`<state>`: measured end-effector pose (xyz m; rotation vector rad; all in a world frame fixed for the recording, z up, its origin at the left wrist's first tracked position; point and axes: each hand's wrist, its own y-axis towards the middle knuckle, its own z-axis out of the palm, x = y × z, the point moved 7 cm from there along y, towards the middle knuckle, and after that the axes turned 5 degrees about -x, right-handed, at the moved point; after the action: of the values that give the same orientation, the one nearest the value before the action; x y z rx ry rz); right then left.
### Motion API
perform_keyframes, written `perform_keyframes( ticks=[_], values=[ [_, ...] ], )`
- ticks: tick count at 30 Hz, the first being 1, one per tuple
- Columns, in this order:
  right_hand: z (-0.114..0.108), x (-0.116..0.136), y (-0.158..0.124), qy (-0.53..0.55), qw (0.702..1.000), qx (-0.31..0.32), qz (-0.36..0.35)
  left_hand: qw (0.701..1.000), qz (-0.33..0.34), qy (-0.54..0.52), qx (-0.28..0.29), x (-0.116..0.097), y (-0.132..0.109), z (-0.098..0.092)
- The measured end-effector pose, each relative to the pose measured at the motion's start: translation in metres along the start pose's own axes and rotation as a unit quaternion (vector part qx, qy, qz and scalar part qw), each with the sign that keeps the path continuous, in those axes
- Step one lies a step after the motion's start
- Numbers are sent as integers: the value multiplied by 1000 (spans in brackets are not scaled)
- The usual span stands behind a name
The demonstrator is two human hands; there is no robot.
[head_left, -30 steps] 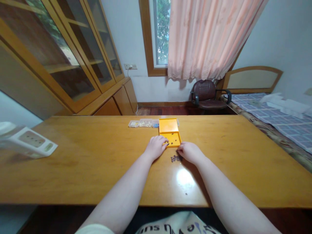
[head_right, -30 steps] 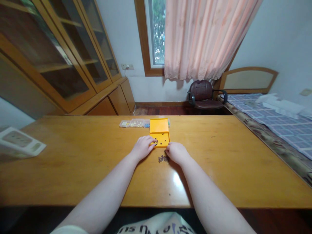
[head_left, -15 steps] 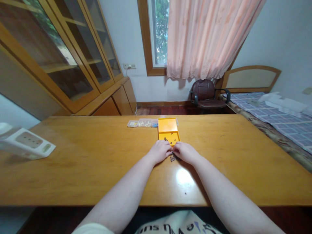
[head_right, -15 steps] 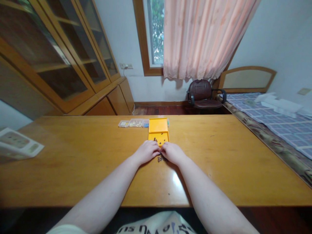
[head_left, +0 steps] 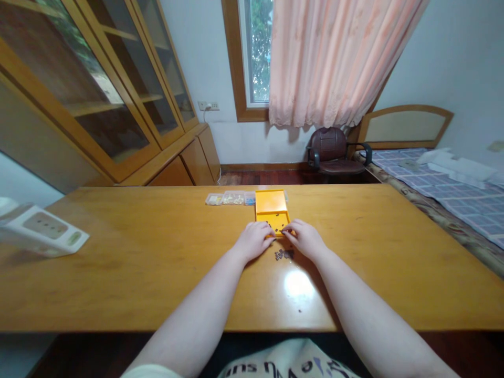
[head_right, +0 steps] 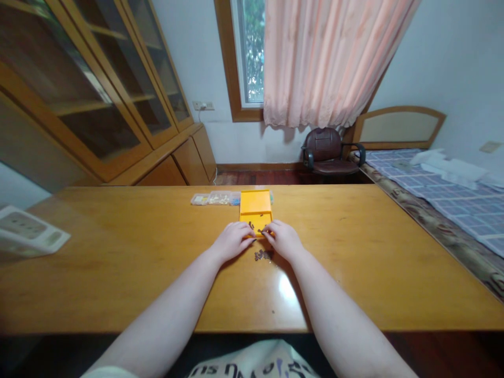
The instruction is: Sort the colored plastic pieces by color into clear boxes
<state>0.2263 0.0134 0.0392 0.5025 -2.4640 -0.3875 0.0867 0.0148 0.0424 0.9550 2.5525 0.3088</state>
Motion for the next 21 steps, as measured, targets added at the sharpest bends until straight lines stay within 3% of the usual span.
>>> perform_keyframes(
  ticks=[3,5,8,10,21],
  values=[
    [-10,-11,1,44,997,-44,46,1000,13,-18,20,-1,-1,-1],
    [-10,-19,2,37,997,-3,64,998,30,-29,40,-4,-2,0],
    [-3,-28,-1,17,990,120,68,994,58,-41,80,-8,-3,5],
    [0,-33,-4,23,983,168,68,991,66,-48,102,-10,-4,8],
    [10,-25,-8,19,976,210,62,989,71,-52,121,-15,-4,13]
  ],
)
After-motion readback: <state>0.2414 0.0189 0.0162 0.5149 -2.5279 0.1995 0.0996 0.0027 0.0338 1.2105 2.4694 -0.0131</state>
